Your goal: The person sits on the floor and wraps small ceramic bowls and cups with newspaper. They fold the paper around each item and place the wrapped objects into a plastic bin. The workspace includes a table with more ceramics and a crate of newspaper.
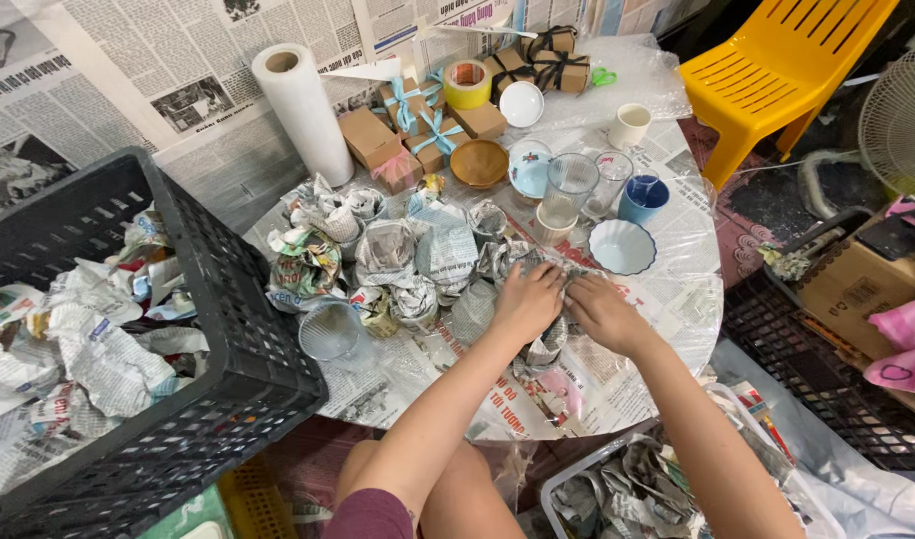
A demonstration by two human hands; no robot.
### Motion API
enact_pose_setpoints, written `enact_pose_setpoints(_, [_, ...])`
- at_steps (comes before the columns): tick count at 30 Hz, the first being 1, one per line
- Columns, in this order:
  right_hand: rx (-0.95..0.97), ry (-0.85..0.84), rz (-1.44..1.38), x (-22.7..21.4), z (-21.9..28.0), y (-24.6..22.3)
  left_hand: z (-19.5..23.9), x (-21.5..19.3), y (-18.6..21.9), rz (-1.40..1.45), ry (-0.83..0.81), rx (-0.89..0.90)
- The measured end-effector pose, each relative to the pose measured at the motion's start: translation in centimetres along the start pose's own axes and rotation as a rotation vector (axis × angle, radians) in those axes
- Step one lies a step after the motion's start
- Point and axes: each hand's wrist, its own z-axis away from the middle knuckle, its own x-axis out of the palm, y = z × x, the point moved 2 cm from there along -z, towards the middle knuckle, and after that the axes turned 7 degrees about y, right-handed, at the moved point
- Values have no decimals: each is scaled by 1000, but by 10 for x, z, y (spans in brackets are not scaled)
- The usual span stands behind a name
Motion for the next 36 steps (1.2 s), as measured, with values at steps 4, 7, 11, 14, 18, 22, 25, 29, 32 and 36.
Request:
enact_pose_setpoints(4, [85, 125, -223, -7, 7, -7, 2, 1, 1, 22, -40, -32])
enact_pose_setpoints(7, [-78, 294, -99, -17, 13, -17, 0, 0, 3, 0, -46, -34])
enact_pose_setpoints(11, [-173, 326, -45, -20, 19, -17, 1, 1, 2, 17, -57, -38])
enact_pose_setpoints(14, [-82, 291, 53, -11, 24, -12, 2, 4, 4, 12, -81, -27])
enact_pose_setpoints(18, [-126, 255, 141, 1, 22, -6, 2, 2, 0, 277, -118, -129])
enact_pose_setpoints(22, [-196, 168, 180, 9, 13, -9, 2, -28, -10, 617, 31, -218])
enact_pose_setpoints(25, [-95, 164, 38, 6, 10, -12, 14, -62, 3, 740, 90, -298])
enact_pose_setpoints(29, [-41, 194, 32, -8, 6, -18, 53, -109, 24, 867, 158, -279])
enact_pose_setpoints(32, [-132, 311, 132, -10, 6, -28, 64, -121, 25, 801, 225, -300])
enact_pose_setpoints(36, [-67, 460, 45, -8, 10, -16, 66, -117, 20, 852, 254, -331])
